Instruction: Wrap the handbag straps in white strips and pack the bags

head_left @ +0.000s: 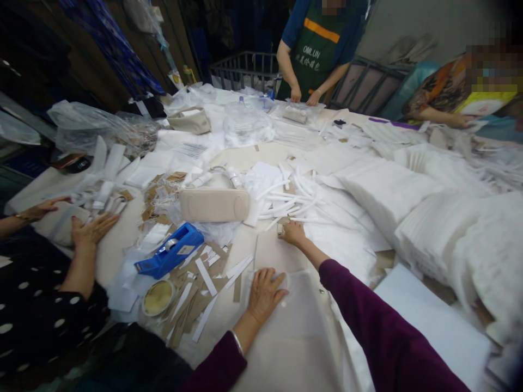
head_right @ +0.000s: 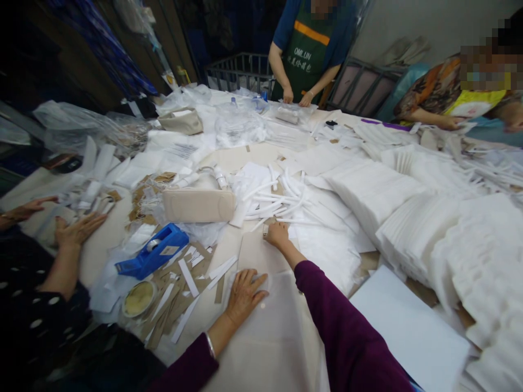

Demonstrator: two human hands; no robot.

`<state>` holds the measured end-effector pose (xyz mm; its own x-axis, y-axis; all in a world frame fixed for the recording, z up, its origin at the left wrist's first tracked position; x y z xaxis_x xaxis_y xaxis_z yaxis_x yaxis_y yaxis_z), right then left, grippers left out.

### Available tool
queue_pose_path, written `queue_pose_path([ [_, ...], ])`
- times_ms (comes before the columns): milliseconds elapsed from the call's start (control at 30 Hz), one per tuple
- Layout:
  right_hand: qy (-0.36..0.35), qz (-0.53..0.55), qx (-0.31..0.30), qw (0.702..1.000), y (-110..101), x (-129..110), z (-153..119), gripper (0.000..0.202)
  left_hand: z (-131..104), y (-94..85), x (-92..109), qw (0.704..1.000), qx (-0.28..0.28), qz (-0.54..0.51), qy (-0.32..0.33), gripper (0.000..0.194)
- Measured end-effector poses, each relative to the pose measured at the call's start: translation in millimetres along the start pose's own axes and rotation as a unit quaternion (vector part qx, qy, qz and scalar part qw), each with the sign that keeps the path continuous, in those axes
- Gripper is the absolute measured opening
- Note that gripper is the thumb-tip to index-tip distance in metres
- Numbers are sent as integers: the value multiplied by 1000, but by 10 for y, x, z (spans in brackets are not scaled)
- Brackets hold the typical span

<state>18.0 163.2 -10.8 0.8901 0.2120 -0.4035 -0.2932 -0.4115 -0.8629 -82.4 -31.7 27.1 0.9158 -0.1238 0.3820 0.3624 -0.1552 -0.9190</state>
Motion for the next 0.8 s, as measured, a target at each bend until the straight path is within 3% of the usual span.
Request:
queue_pose_path([
  [100,-16,32,-52,998,-131,-15,23,25,-12,-23,10,1000,9,7,5,44],
  [200,-61,65,-79,993,-281,-159,-170,25,-32,-53,12,1000,25,11,13,44],
  [267,-95,74,-77,990,-340,-320,-429,23,-54,-50,14,999,31,10,20,44],
  [367,-188,74,-12,979,-375,-658,-1000,14,-96,-28,4,999,43,10,15,44],
  [467,-257,73,81,960,-293,-878,-1670,12,-117,9,4,999,49,10,-6,47],
  [567,-249,62,157,954,-116,-862,-2149,17,-90,39,90,999,23,-28,7,42],
  [667,-248,41,182,951,73,-841,-2353,18,-48,21,154,998,-1,-65,15,39],
  [800,-264,1,166,950,228,-897,-2411,16,-161,-30,145,997,-3,-70,42,41],
])
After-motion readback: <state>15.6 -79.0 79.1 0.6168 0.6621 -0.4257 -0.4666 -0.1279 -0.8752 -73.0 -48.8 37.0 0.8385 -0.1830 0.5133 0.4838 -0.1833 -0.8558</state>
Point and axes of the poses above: each hand's wrist, its own z-axis towards the middle knuckle, its own y-axis out of the palm, x = y × z, the point moved 9 cm from there along z, towards the middle knuckle, and after that the axes turned 11 degrees about -y, right-handed, at the moved point
